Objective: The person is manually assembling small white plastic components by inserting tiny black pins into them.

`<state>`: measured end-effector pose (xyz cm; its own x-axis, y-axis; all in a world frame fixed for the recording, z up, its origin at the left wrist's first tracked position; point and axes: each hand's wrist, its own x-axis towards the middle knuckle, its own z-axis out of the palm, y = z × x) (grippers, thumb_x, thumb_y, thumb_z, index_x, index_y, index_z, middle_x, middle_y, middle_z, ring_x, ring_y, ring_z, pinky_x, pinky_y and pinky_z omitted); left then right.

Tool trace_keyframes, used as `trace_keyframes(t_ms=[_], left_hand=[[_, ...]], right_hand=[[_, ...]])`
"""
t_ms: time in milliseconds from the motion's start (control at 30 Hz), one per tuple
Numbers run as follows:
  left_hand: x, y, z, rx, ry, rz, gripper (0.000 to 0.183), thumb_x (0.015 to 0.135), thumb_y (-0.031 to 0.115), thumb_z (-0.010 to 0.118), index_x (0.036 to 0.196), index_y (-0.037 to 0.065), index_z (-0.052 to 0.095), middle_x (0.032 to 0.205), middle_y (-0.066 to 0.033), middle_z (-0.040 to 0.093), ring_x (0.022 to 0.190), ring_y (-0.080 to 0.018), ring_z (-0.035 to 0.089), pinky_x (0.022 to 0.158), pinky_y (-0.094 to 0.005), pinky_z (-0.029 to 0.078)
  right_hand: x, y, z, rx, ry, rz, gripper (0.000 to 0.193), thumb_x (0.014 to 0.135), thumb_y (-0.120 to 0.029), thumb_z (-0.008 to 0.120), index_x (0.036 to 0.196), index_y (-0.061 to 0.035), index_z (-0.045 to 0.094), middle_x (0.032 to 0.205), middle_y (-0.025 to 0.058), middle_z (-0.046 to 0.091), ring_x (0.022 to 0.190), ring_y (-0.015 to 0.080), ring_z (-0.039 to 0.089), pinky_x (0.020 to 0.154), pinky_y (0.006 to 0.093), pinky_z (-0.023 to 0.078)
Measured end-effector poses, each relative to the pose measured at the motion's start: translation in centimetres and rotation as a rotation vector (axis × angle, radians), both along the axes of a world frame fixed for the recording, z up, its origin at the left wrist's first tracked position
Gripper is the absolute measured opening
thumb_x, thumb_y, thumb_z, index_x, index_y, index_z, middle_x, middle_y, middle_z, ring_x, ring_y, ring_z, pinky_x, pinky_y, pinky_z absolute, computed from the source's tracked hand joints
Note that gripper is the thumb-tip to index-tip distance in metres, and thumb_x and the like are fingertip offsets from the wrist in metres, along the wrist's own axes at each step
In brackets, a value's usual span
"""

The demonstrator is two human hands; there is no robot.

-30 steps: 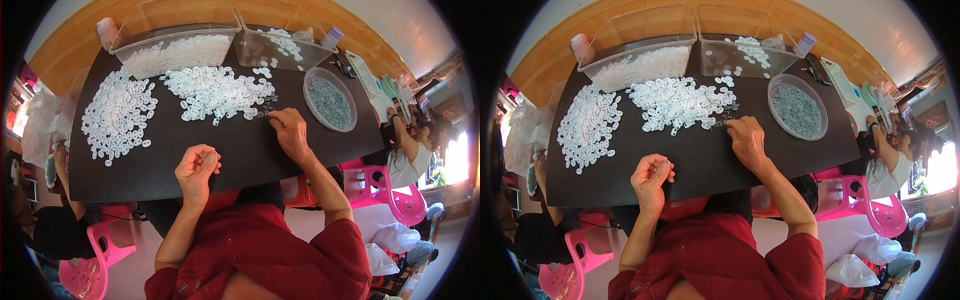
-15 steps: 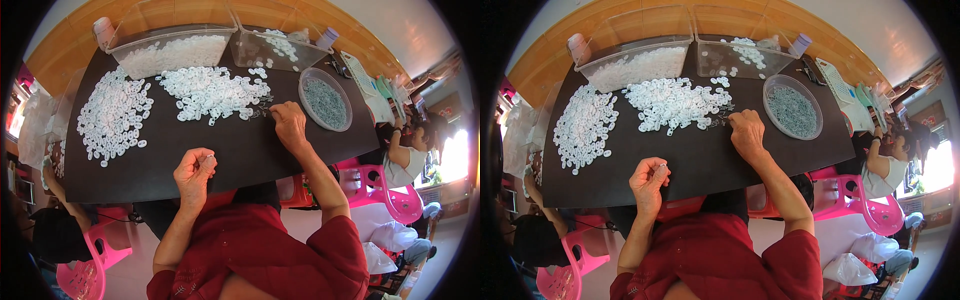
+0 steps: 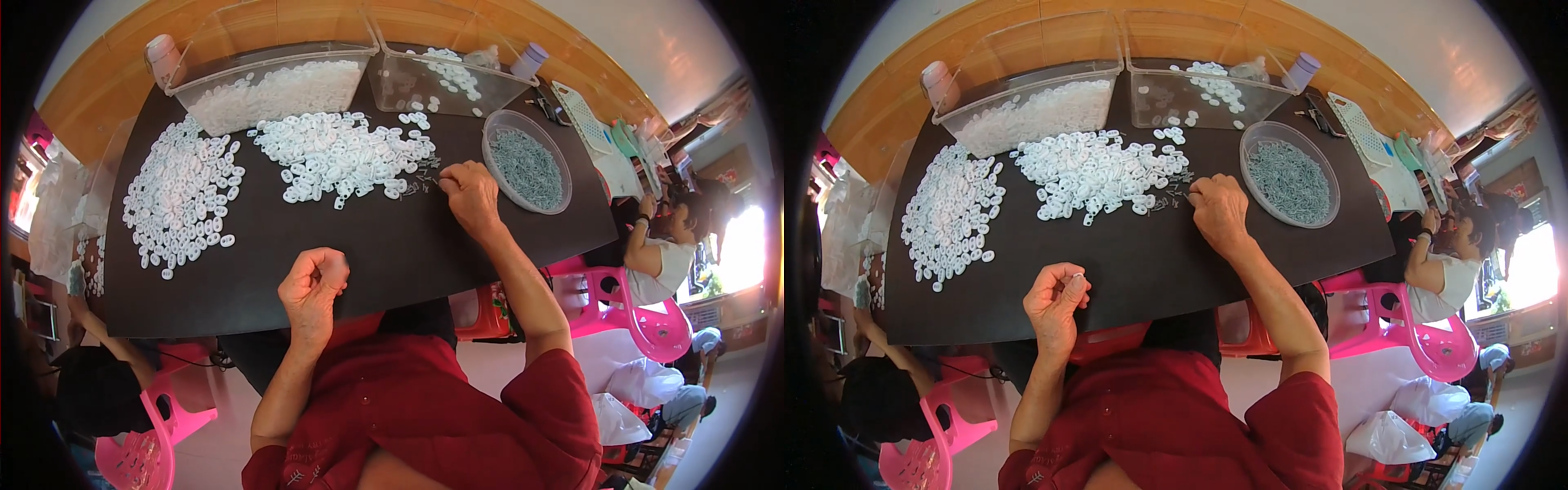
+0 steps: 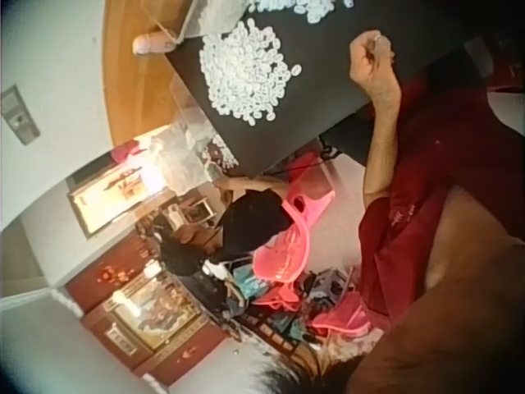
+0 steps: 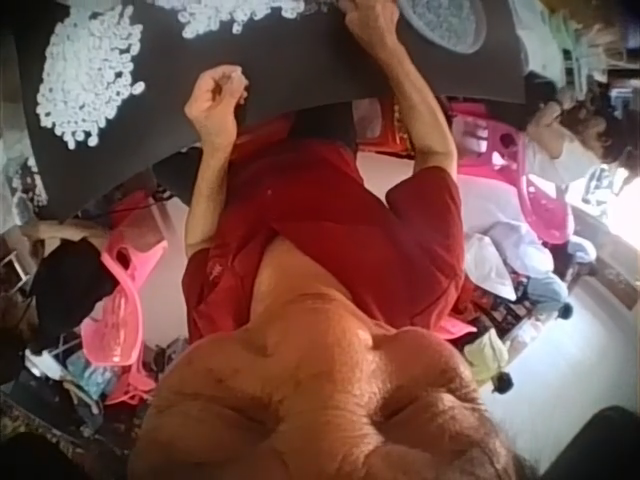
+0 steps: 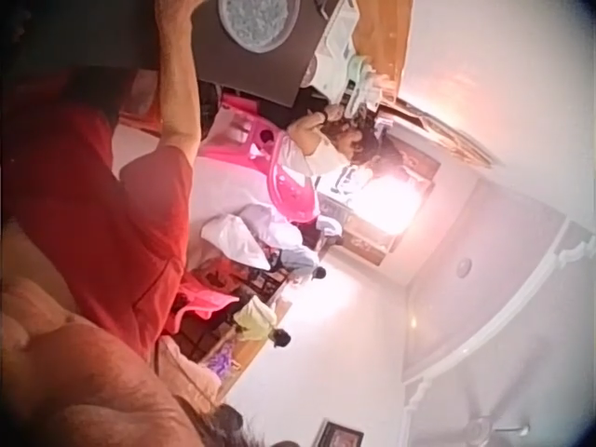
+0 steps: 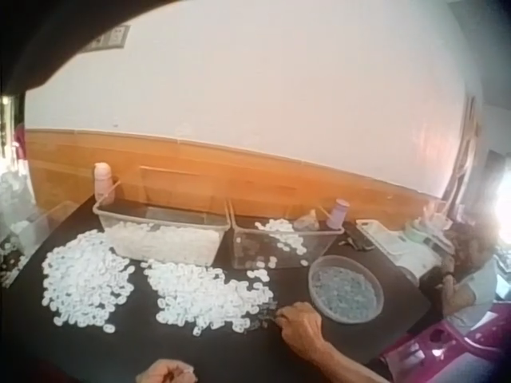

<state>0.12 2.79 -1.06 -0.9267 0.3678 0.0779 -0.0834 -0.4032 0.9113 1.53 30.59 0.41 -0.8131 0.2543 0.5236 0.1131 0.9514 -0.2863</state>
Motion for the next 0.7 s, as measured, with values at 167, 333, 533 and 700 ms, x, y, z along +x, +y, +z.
trace_keyframes(t_ms=[167, 333, 533, 700], left_hand=[[0.1, -0.3, 0.4, -0.024, 0.009, 0.019, 0.011, 0.085, 0.007, 0.064, 0.093, 0.000, 0.060, 0.074, -0.0005, 0.056, 0.062, -0.0050, 0.048, 0.055, -0.0176, 0.041], [0.1, 0.0, 0.4, -0.021, -0.008, 0.056, 0.010, 0.086, 0.008, 0.063, 0.091, 0.000, 0.060, 0.074, -0.0030, 0.058, 0.060, -0.0065, 0.051, 0.054, -0.0186, 0.042], [-0.2, -0.3, 0.8, 0.000, -0.100, 0.055, 0.011, 0.085, 0.009, 0.063, 0.090, 0.000, 0.059, 0.073, -0.0061, 0.060, 0.057, -0.0089, 0.052, 0.051, -0.0203, 0.042], [-0.6, -0.7, 0.5, 0.075, -0.134, -0.014, 0.013, 0.086, 0.006, 0.063, 0.095, -0.002, 0.061, 0.077, -0.0067, 0.062, 0.060, -0.0081, 0.055, 0.053, -0.0195, 0.044]], right_hand=[[-0.7, -0.7, -0.7, -0.040, -0.014, 0.027, 0.005, 0.073, -0.009, 0.065, 0.076, -0.0053, 0.062, 0.073, 0.0095, 0.056, 0.077, 0.0283, 0.055, 0.067, 0.0392, 0.042], [-0.8, -0.2, -1.0, 0.030, 0.022, 0.104, 0.009, 0.074, -0.004, 0.061, 0.070, -0.0038, 0.053, 0.072, 0.0112, 0.055, 0.073, 0.0310, 0.053, 0.064, 0.0408, 0.042], [1.6, -3.9, 1.5, -0.401, -0.025, 0.143, 0.005, 0.076, -0.004, 0.061, 0.079, -0.0023, 0.057, 0.072, 0.0124, 0.057, 0.065, 0.0276, 0.055, 0.059, 0.0366, 0.044], [2.3, -9.1, 3.2, -0.748, -0.125, 0.302, 0.013, 0.080, -0.003, 0.065, 0.092, -0.0012, 0.060, 0.075, 0.0023, 0.059, 0.068, 0.0072, 0.053, 0.061, 0.0232, 0.045]])
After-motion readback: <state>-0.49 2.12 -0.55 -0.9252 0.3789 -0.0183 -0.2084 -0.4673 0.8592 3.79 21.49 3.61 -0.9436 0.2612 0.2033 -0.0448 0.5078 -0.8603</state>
